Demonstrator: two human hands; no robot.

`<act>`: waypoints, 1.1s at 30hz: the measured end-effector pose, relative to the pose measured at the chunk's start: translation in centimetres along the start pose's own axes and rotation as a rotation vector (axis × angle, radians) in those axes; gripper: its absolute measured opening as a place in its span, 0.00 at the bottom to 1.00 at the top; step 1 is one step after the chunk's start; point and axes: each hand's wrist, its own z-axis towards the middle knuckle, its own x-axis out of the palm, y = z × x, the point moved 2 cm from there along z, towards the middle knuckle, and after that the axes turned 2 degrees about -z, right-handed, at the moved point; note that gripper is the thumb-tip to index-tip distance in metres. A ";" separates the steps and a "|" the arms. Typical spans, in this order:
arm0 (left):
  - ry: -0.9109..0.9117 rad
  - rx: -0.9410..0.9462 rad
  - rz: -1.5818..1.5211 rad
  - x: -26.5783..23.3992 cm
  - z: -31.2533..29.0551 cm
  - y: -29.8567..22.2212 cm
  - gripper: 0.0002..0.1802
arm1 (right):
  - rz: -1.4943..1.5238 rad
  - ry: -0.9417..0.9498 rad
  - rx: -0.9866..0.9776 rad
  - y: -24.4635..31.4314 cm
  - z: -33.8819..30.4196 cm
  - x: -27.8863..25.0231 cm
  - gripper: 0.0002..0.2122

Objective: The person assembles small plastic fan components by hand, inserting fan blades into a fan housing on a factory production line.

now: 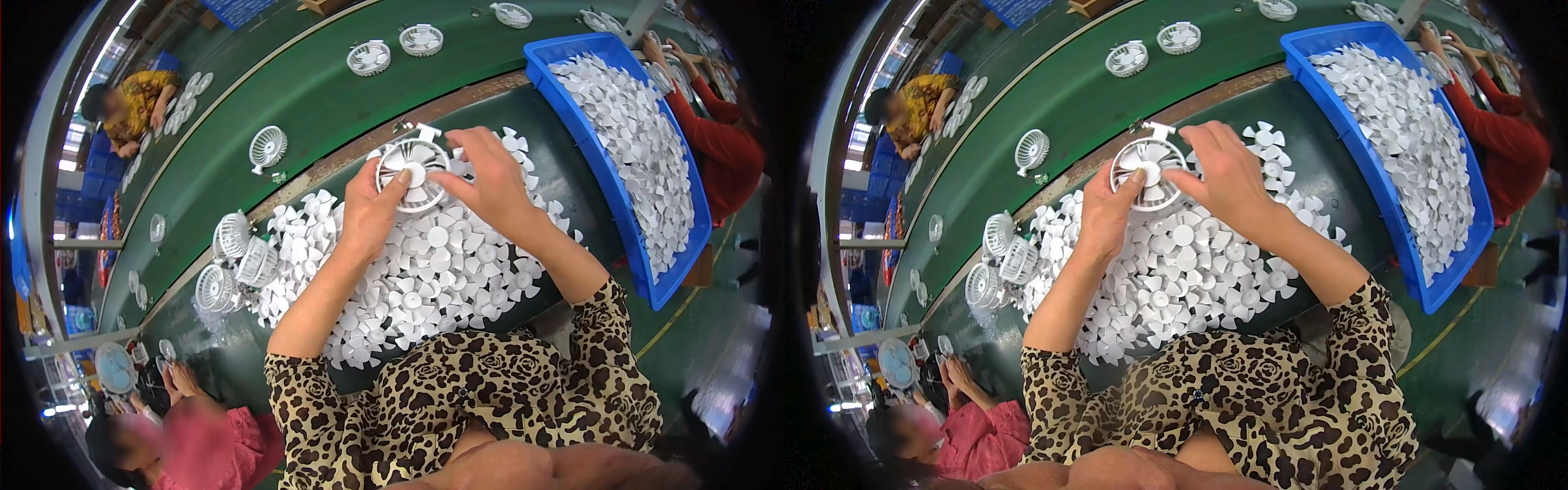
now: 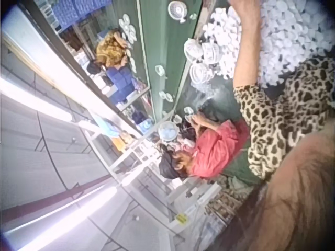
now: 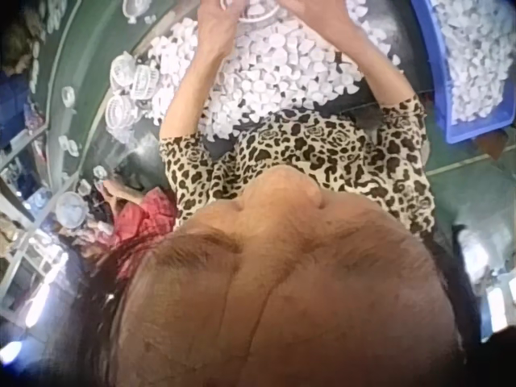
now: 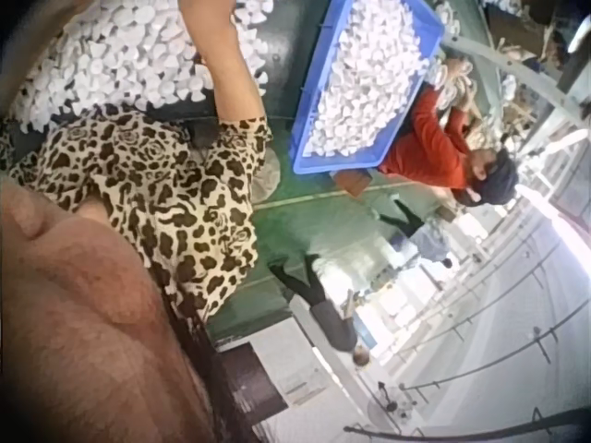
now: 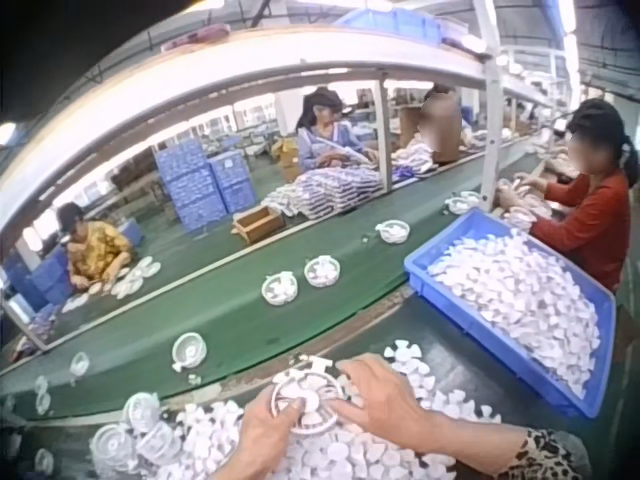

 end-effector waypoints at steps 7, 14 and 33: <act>0.063 0.058 0.463 1.0 1.1 0.0 0.20 | 0.464 0.323 0.430 -3.0 -0.6 1.0 0.17; -0.141 -0.167 0.135 -4.3 10.7 1.9 0.16 | 0.037 0.232 0.228 -7.0 0.8 0.2 0.10; -0.295 0.191 1.469 -27.1 19.8 3.1 0.19 | -0.261 0.600 0.258 -14.0 -0.9 -3.6 0.10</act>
